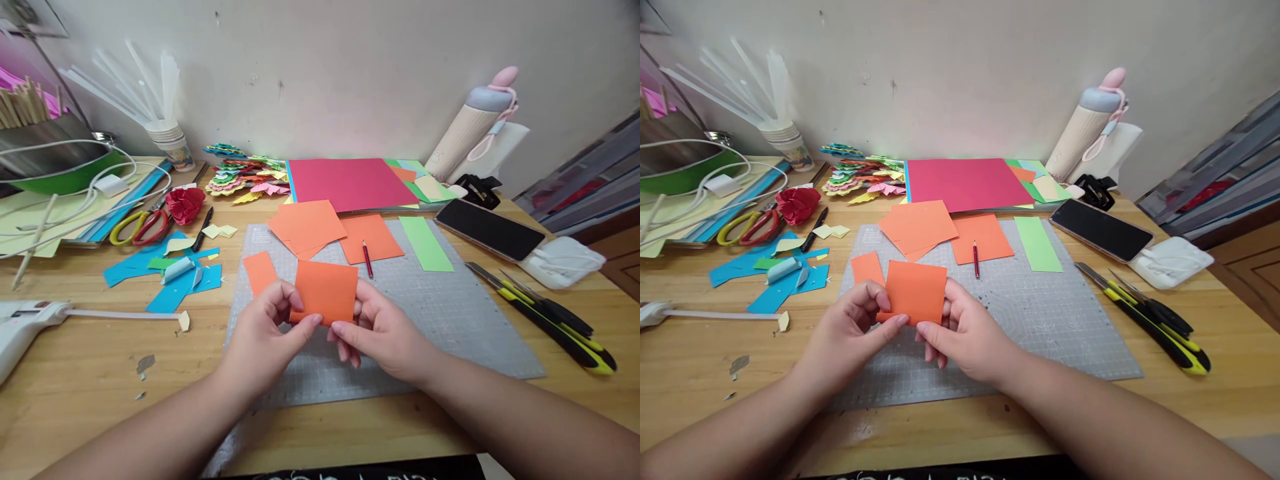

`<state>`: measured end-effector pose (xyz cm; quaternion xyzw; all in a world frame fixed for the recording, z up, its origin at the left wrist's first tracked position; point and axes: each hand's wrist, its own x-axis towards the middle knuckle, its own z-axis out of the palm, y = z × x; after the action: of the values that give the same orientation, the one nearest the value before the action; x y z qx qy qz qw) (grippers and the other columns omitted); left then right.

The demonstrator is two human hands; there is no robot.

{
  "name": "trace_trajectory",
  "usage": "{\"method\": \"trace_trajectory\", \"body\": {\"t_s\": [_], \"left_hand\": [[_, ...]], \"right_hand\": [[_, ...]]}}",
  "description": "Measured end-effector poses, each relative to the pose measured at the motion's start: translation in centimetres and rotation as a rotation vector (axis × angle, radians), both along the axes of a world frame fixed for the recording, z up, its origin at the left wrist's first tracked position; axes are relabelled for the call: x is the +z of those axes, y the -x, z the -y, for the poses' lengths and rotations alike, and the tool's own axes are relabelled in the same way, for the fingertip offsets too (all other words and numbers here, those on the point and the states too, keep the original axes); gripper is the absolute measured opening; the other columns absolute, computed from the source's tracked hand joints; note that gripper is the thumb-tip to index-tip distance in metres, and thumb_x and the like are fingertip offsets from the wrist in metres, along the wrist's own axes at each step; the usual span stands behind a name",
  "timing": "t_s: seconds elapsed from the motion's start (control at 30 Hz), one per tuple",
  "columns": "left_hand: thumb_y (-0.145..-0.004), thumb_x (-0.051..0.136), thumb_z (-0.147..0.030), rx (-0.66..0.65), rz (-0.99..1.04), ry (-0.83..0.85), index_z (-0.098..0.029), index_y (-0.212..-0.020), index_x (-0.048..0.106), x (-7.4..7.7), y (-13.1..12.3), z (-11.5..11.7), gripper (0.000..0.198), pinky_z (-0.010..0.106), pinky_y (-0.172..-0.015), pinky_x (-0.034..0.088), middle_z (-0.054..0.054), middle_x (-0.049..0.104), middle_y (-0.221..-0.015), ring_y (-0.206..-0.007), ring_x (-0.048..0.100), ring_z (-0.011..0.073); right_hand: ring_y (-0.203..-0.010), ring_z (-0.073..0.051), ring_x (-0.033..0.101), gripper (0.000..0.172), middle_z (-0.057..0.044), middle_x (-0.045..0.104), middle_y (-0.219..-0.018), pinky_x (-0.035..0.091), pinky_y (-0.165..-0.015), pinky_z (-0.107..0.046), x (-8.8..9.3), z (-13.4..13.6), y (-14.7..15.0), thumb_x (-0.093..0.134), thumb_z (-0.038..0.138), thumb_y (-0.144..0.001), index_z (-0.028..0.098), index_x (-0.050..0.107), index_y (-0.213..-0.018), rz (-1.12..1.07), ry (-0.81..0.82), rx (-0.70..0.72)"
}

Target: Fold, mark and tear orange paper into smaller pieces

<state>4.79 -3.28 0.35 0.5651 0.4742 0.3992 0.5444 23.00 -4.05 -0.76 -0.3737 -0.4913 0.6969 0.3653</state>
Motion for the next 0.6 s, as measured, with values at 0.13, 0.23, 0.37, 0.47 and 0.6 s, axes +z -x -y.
{"method": "trace_trajectory", "body": {"t_s": [0.13,0.23,0.37,0.47,0.6], "left_hand": [[-0.084,0.058,-0.025,-0.037,0.082,0.022,-0.022,-0.089,0.043,-0.3,0.1,0.0,0.016,0.024,-0.060,0.042,-0.005,0.053,-0.071,-0.063,0.052,0.0097],[-0.087,0.053,-0.024,-0.031,-0.086,-0.153,-0.023,-0.096,0.049,-0.5,0.3,0.1,0.010,0.029,-0.067,0.044,-0.001,0.053,-0.083,-0.072,0.051,0.0124],[-0.080,0.066,-0.024,-0.032,-0.530,-0.642,-0.027,-0.101,0.061,-0.1,0.9,0.2,0.022,0.041,-0.088,0.036,0.006,0.051,-0.110,-0.103,0.047,0.0224],[-0.082,0.062,-0.014,-0.102,-0.637,-0.855,-0.029,-0.091,0.065,0.5,1.2,0.1,0.017,0.042,-0.090,0.030,0.002,0.060,-0.108,-0.105,0.049,0.0223],[-0.081,0.063,-0.017,-0.065,-0.354,-0.660,-0.024,-0.081,0.062,1.2,1.3,0.1,0.007,0.036,-0.082,0.038,-0.002,0.065,-0.080,-0.084,0.056,0.0166]], "right_hand": [[-0.049,-0.007,0.057,0.028,0.002,0.061,-0.071,0.043,-0.042,-0.018,0.0,-0.3,0.2,0.059,0.022,-0.086,0.021,0.047,-0.111,0.002,0.043,-0.001],[-0.046,-0.007,0.055,0.030,0.003,0.062,-0.068,0.040,-0.039,-0.017,0.2,-0.6,0.0,0.060,0.020,-0.084,0.022,0.046,-0.111,-0.027,0.093,-0.009],[-0.039,-0.004,0.047,0.026,0.004,0.060,-0.062,0.032,-0.035,-0.014,0.4,-0.7,-0.3,0.062,0.019,-0.081,0.020,0.049,-0.104,-0.133,0.264,0.018],[-0.037,-0.003,0.043,0.019,0.004,0.057,-0.062,0.026,-0.032,-0.014,0.3,-0.9,-0.4,0.062,0.026,-0.083,0.019,0.049,-0.096,-0.204,0.403,0.134],[-0.049,-0.007,0.047,0.030,0.002,0.052,-0.079,0.030,-0.035,-0.018,1.0,-0.7,-0.4,0.051,0.045,-0.089,0.026,0.048,-0.113,-0.128,0.229,-0.196]]}}
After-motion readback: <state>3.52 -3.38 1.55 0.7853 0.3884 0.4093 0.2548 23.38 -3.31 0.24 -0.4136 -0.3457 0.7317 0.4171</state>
